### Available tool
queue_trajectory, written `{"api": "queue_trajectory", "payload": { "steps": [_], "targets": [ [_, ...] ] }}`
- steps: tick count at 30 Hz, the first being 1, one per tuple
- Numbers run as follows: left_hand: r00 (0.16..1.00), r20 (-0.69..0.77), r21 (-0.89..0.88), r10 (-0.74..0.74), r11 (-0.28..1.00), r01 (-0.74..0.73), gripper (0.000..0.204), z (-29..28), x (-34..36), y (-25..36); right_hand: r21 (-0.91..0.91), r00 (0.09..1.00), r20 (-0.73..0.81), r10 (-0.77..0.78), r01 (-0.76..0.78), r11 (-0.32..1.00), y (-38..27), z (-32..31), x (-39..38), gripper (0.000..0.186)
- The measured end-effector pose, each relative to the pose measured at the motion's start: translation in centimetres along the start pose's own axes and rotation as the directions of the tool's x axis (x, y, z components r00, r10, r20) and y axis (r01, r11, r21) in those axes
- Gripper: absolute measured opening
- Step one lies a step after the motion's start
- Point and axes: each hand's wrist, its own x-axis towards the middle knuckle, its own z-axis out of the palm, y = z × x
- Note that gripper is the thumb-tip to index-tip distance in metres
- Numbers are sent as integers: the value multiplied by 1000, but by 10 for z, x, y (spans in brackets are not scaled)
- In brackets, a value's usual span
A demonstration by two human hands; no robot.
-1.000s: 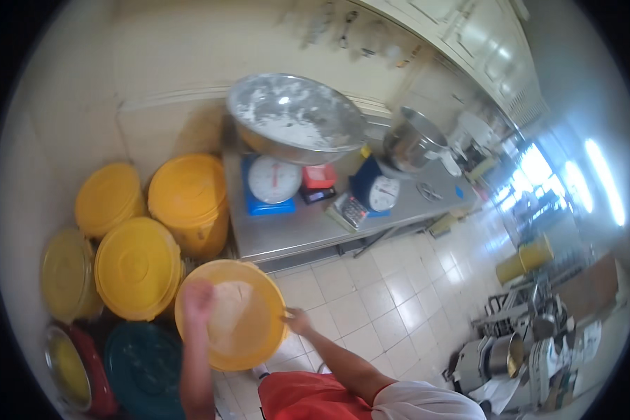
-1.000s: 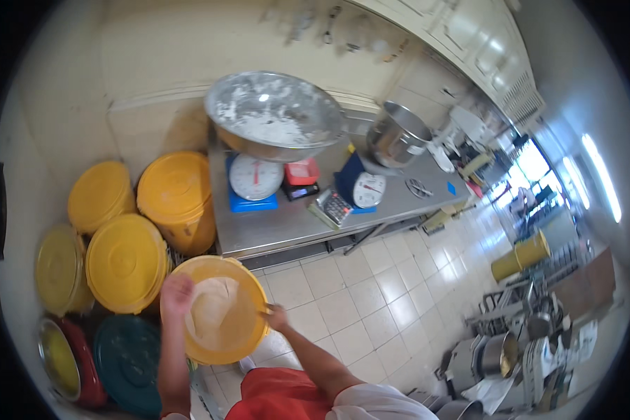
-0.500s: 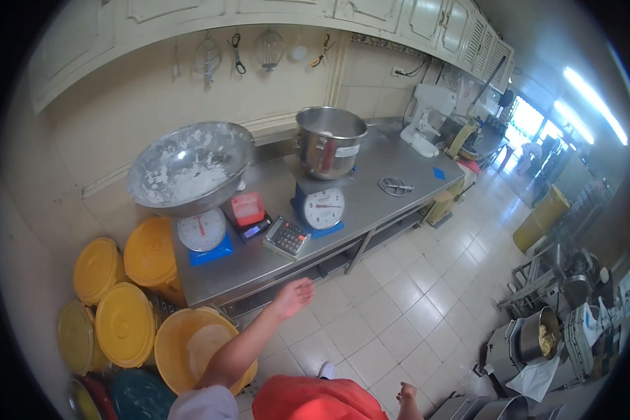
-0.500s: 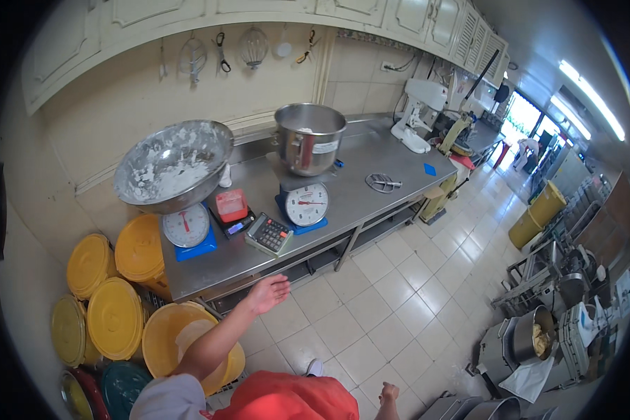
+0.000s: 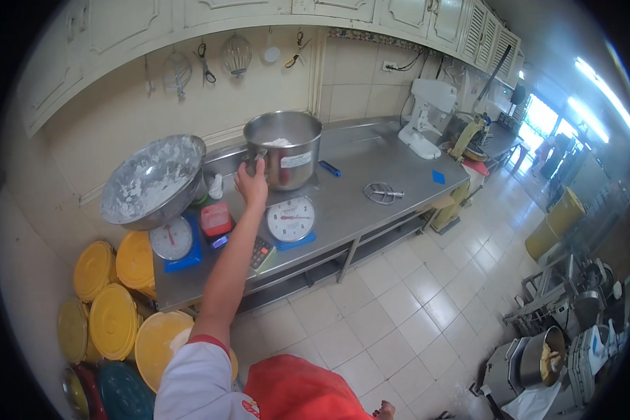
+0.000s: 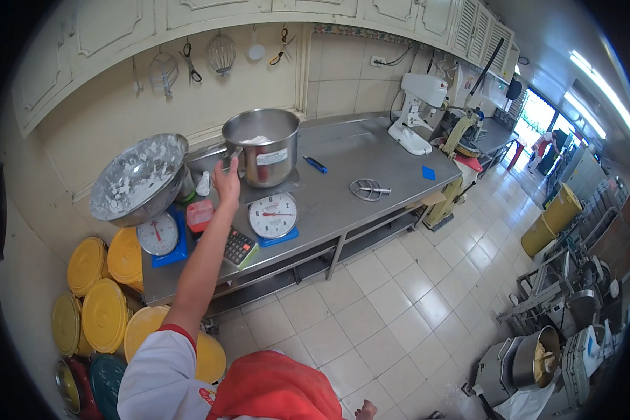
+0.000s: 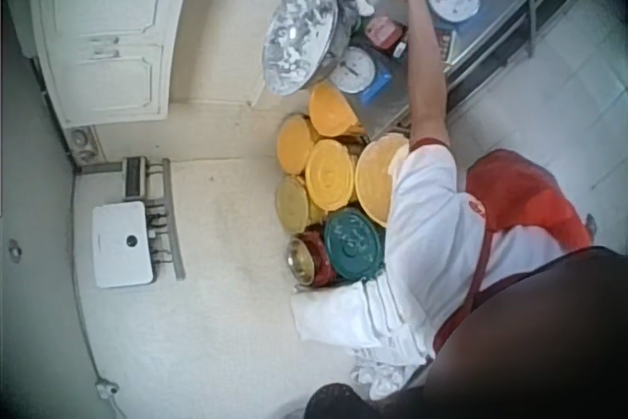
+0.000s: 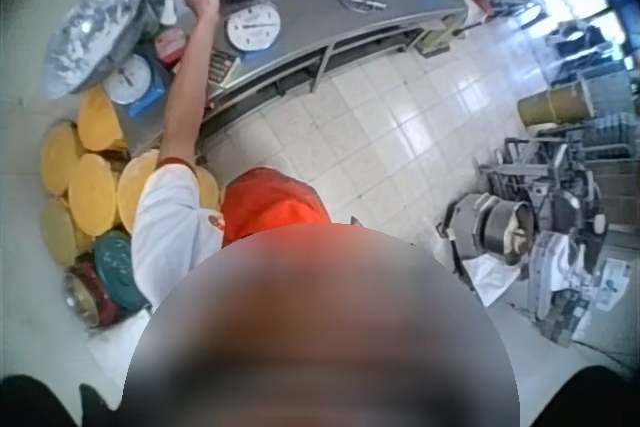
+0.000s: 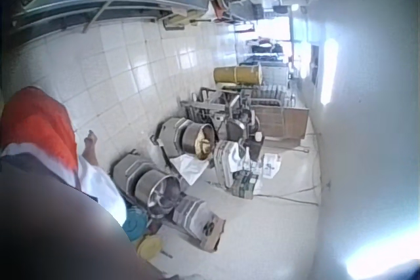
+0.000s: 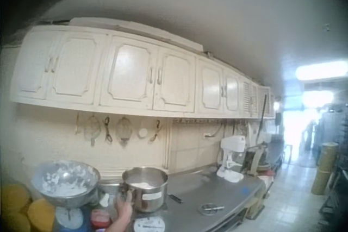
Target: The person adds flour from a large bucket into a metal bowl, then pours oil from a pitcher and water from a tap into the bowl by hand.
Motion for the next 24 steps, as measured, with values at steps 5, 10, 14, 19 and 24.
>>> {"api": "queue_trajectory", "payload": {
  "steps": [5,10,14,19,24],
  "targets": [
    [997,-58,-72,-59,996,54,60,43,27,26,46,986,-123,116,-111,993,-97,96,45,27],
    [966,-259,-85,-5,996,-18,53,90,11,46,42,968,-184,170,-165,985,-224,155,98,37],
    [958,-270,-65,99,991,-120,42,137,22,51,-60,980,-132,147,-156,986,-299,200,140,32],
    [991,-85,-189,101,975,-116,40,217,32,63,-202,993,-100,-57,36,979,-446,270,208,28],
    [997,-74,-241,38,969,-55,38,285,27,58,6,927,304,-221,230,973,-611,415,201,41]
  ]
}}
